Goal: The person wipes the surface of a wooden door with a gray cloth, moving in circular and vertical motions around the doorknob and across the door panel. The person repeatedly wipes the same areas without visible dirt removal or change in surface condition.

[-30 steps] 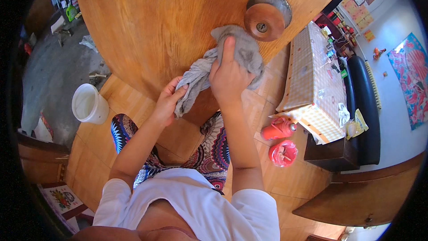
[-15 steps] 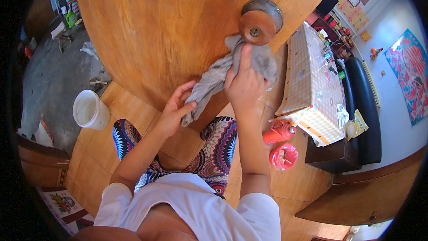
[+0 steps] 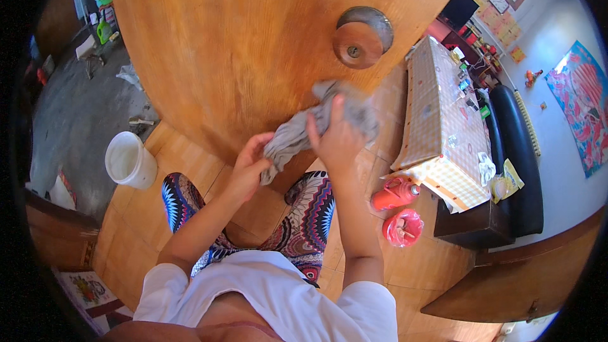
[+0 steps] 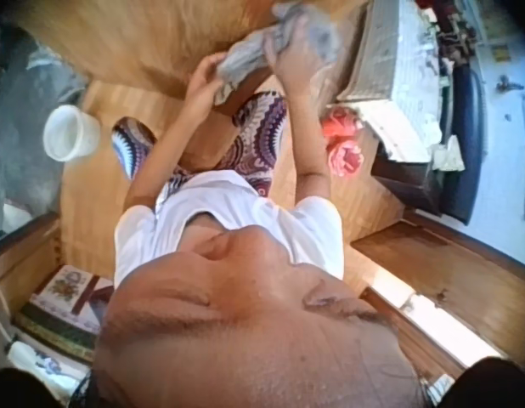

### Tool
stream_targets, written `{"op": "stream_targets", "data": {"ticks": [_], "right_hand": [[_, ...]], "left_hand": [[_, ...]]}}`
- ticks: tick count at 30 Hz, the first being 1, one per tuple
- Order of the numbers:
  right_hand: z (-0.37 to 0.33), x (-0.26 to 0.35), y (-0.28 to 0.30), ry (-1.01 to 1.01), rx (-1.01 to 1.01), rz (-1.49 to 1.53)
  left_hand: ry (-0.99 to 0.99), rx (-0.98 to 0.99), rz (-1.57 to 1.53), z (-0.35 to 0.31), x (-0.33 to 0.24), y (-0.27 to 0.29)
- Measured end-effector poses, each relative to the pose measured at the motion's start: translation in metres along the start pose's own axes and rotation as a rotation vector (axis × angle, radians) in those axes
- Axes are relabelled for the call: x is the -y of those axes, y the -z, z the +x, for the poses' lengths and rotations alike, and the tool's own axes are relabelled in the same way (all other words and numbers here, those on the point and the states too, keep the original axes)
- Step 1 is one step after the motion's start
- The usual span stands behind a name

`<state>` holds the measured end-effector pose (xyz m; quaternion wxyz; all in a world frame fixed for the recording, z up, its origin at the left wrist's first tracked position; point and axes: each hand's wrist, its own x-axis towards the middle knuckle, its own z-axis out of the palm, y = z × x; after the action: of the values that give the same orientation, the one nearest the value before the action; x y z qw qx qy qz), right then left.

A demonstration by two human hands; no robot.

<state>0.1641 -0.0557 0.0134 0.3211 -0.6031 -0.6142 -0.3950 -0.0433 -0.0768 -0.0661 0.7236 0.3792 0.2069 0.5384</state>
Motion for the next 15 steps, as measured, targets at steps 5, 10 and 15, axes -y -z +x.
{"op": "stream_targets", "data": {"ticks": [5, 10, 15], "right_hand": [[0.040, 0.017, 0.004, -0.058, -0.115, -0.058], [-0.061, 0.037, -0.034, 0.139, 0.234, 0.135], [-0.109, 0.039, -0.058, 0.276, 0.179, 0.232]], "left_hand": [[-0.110, -0.139, 0.293, 0.022, 0.006, 0.001], [0.265, -0.370, 0.157, 0.010, 0.031, 0.030], [0.327, -0.156, 0.227, 0.005, 0.040, 0.046]]}}
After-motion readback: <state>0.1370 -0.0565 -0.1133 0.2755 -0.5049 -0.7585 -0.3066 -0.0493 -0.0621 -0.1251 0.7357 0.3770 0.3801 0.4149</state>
